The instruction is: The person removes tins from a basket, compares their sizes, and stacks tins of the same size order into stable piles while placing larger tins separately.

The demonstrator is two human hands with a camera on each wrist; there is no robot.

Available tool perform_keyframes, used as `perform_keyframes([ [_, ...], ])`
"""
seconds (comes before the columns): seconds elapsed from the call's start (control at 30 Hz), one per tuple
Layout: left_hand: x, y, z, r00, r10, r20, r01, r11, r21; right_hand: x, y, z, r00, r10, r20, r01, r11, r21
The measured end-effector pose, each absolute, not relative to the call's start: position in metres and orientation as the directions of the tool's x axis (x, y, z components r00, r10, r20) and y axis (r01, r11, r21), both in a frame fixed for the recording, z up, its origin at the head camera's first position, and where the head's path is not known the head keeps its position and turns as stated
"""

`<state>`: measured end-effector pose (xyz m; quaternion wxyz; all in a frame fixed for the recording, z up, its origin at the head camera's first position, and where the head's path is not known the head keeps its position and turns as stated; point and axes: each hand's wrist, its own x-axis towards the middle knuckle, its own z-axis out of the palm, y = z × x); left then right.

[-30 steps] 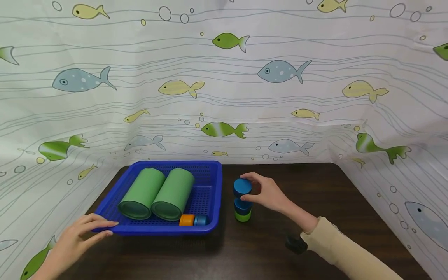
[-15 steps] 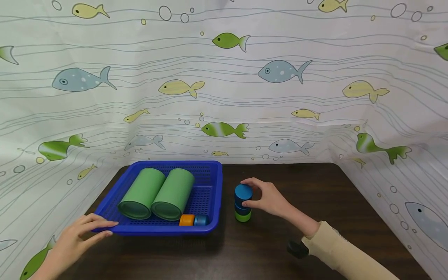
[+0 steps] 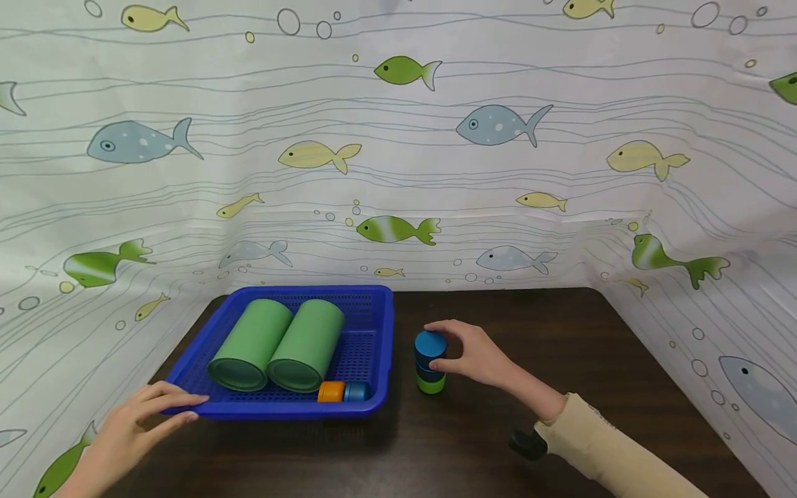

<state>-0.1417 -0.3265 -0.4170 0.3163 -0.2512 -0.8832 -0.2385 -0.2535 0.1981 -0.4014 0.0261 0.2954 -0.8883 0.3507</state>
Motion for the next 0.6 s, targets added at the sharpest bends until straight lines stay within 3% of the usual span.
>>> perform_keyframes([
  [0.6, -0.1410, -0.3259, -0.4169, -0.677, 0.277, 0.682, 0.593, 0.754, 0.283, -0.2555, 0.2028, -0.3987, -0.802, -0.555, 0.220, -0.557, 0.564, -0.610],
])
